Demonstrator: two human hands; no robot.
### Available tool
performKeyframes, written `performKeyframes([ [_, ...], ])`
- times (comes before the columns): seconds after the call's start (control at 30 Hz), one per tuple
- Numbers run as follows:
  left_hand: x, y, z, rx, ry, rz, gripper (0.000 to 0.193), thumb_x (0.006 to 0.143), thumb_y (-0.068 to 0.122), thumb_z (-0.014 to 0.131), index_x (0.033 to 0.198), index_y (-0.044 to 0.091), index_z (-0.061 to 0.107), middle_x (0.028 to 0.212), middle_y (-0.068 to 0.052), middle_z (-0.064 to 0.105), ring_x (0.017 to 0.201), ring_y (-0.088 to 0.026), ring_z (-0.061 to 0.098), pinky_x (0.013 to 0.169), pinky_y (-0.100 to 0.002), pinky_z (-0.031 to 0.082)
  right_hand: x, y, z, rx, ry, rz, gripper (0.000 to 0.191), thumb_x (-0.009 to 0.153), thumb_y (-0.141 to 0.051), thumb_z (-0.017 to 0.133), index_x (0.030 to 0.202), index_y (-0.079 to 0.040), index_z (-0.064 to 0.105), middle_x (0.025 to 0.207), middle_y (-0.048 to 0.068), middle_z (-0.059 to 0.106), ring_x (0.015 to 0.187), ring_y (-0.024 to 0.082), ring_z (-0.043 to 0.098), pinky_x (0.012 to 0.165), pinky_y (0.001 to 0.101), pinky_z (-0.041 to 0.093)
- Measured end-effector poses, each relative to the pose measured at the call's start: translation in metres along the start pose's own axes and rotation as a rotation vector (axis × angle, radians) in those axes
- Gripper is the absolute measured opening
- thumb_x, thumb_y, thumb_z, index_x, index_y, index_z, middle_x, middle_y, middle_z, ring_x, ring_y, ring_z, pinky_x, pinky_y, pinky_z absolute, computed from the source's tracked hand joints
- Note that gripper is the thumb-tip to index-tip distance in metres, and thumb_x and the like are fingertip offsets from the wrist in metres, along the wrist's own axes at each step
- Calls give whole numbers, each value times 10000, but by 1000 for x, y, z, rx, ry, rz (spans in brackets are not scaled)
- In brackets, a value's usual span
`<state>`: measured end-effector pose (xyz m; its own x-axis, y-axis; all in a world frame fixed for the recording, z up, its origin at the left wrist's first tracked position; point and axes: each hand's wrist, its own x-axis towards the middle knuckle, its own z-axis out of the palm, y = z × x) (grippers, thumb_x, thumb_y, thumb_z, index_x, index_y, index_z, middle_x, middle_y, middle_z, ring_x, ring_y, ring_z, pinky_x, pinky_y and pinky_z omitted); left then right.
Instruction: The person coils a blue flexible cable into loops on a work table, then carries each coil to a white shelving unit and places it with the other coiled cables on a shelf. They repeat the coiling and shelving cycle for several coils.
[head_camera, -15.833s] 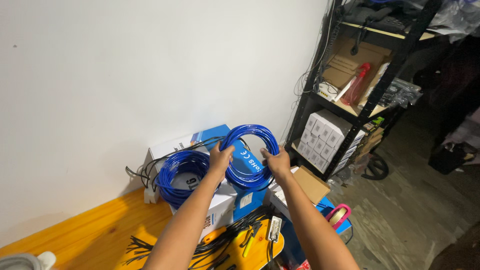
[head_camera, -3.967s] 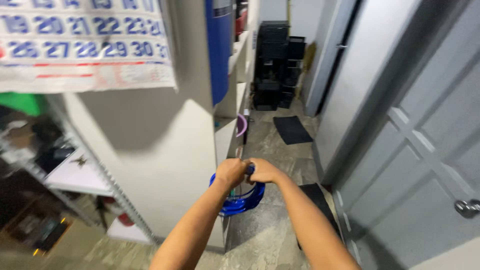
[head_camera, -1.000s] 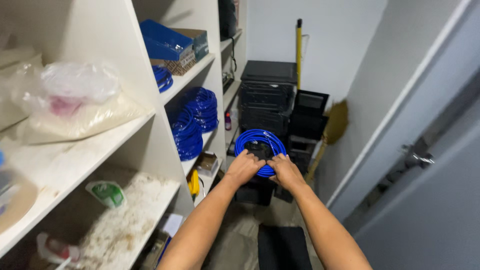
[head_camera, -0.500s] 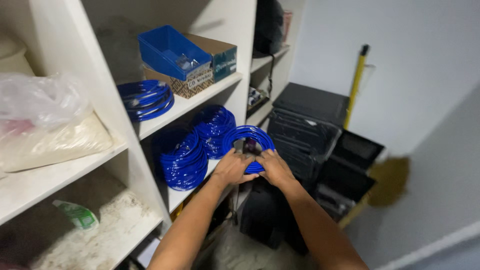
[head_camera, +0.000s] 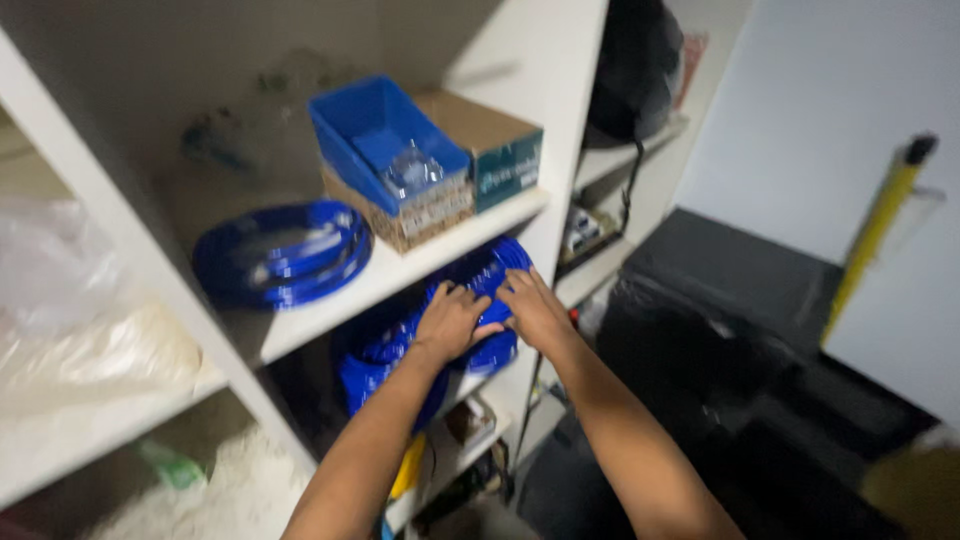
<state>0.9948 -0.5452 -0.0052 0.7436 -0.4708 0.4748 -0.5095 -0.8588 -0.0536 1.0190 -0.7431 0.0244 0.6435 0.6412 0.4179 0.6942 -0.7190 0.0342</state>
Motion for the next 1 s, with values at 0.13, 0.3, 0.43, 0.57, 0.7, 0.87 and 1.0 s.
performKeyframes([
  [0.13, 18, -14, 18, -69, 87, -52, 592, 851, 539, 630, 1236, 90, 662, 1243, -211, 617, 1176, -388, 558, 964, -511, 433, 25, 30, 19, 254, -117, 74, 634, 647, -229, 895, 1209, -56, 656, 1462, 201, 482, 1427, 421, 331, 1136, 483, 316],
  [0.3, 20, -11, 25, -197, -130, -180, 578, 929, 519, 588, 1282, 64, 628, 1361, -236, 544, 1282, -408, 505, 1086, -528, 398, 50, 58, 53, 462, -162, 192, 405, 763, -223, 717, 1153, -116, 738, 1376, 186, 595, 1352, 384, 485, 1161, 451, 379],
  [0.43, 25, -12, 16, -312, -119, -543, 607, 943, 472, 517, 1422, 100, 553, 1389, -286, 533, 1277, -464, 516, 1088, -524, 426, 72, 54, 77, 314, -47, 254, 385, 978, -353, 579, 1232, -84, 685, 1333, 227, 619, 1325, 413, 525, 1194, 466, 387],
  [0.57, 27, -9, 10, -263, -58, -660, 676, 912, 469, 523, 1431, 38, 482, 1385, -291, 534, 1257, -461, 526, 1049, -523, 437, 69, 32, 102, 175, -64, 211, 423, 985, -412, 533, 1204, -96, 709, 1463, 257, 481, 1436, 395, 364, 1224, 525, 232],
  [0.7, 25, -8, 16, -262, -336, -851, 625, 964, 458, 422, 1472, 102, 499, 1407, -234, 607, 1314, -391, 580, 1136, -483, 448, 64, 26, 107, 252, -6, 182, 469, 960, -421, 488, 1244, -125, 714, 1594, 222, 340, 1544, 356, 212, 1215, 576, 169],
  [0.87, 18, -16, 40, -93, -49, -740, 741, 906, 348, 503, 1547, 15, 337, 1548, -262, 389, 1423, -435, 366, 1147, -495, 338, 67, 15, 99, 245, -177, 223, 490, 975, -460, 451, 1244, -153, 722, 1683, 196, 161, 1565, 339, 119, 1246, 554, 100],
  [1.0, 9, -13, 70, 57, 119, -797, 687, 966, 302, 473, 1540, -49, 335, 1579, -294, 341, 1475, -463, 291, 1219, -495, 258, 71, 8, 90, 205, -270, 210, 534, 1002, -481, 403, 1267, -130, 707, 1708, 185, 79, 1578, 331, 39, 1252, 547, 61],
])
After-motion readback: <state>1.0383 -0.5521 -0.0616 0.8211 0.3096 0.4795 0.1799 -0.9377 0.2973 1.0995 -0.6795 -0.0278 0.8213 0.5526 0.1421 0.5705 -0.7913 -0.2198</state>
